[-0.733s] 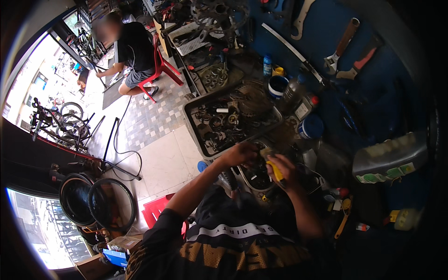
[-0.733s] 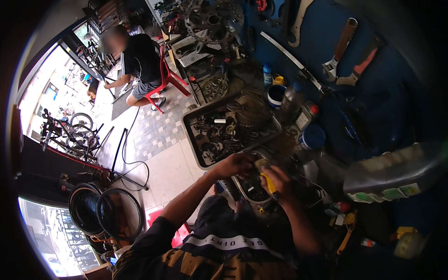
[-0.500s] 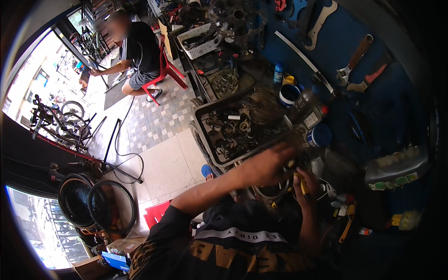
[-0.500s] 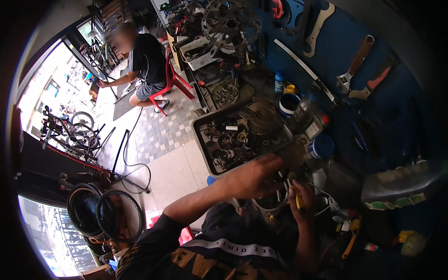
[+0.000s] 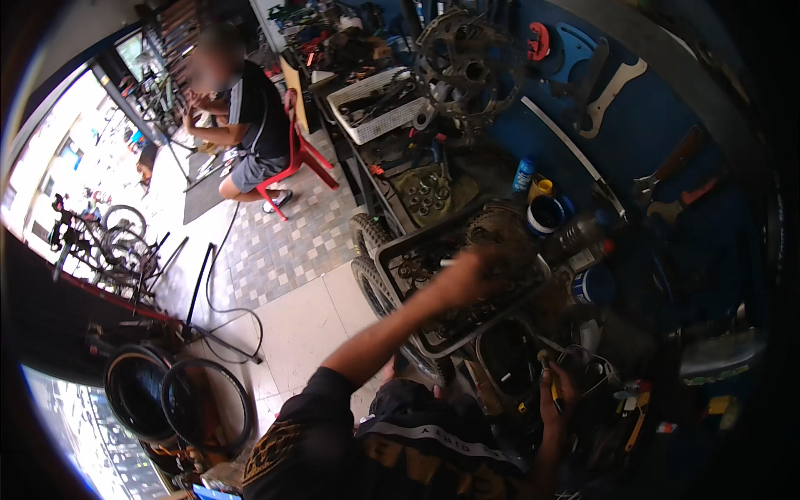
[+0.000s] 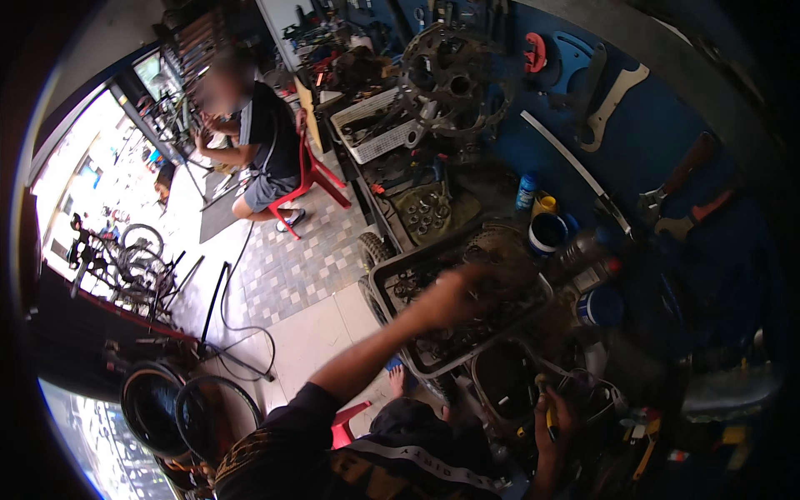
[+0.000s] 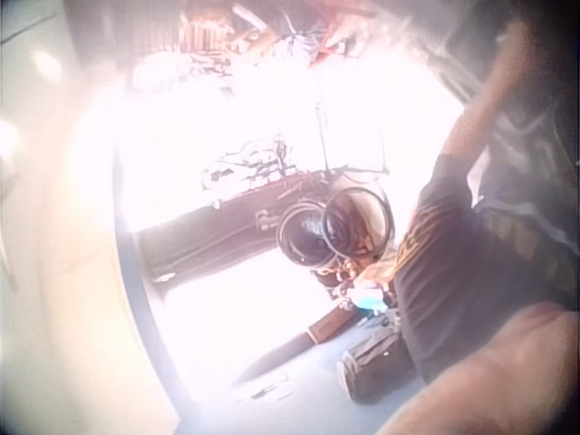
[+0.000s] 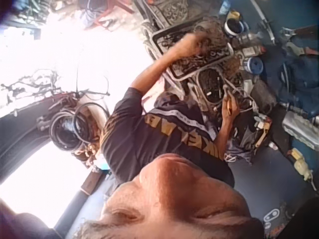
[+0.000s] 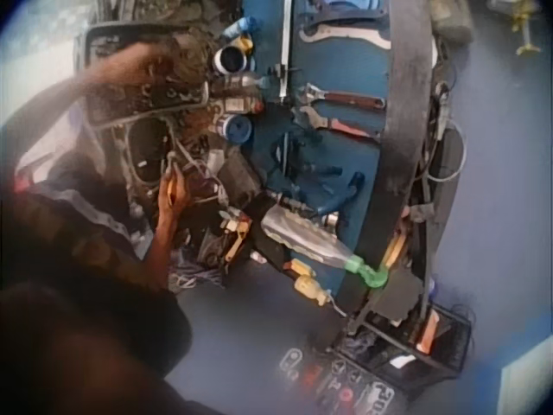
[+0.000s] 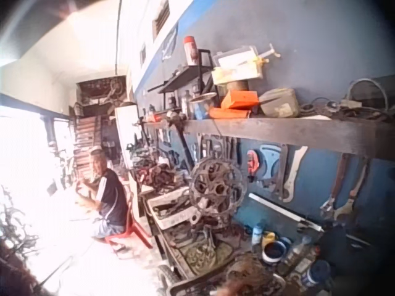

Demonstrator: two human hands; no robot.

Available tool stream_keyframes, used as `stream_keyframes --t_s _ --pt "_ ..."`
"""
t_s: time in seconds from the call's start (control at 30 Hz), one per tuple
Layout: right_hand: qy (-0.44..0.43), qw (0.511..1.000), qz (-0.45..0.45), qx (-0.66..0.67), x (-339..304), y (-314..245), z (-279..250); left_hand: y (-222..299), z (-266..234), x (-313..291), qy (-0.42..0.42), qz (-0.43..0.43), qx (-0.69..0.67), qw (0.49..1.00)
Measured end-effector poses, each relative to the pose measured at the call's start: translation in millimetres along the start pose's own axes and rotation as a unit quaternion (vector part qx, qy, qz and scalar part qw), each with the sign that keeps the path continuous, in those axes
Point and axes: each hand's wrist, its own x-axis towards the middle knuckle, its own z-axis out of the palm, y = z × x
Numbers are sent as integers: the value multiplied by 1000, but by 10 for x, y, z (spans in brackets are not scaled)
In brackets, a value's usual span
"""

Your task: The person scrubs a small mechanical part with a brush and solvent in a workshop. They repeatedly dip the part into a container and scrub it with a yellow-handled brush while another person works nearby.

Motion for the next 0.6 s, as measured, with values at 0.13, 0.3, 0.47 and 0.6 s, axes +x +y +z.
stream_keyframes --t_s 0.13,0.3,0.47,0.6 --pt "9 999 47 -4 -1 -368 130 -1257 -1452 356 37 -163 121 978" --pt "1 998 30 -50 -44 -720 360 -2603 -2047 719 69 -125 298 944" --pt "-4 1000 25 -14 -40 -959 457 -3068 -1803 914 21 -152 353 923" --pt "1 999 41 -9 34 -916 340 -2577 -2013 645 144 -109 284 942"
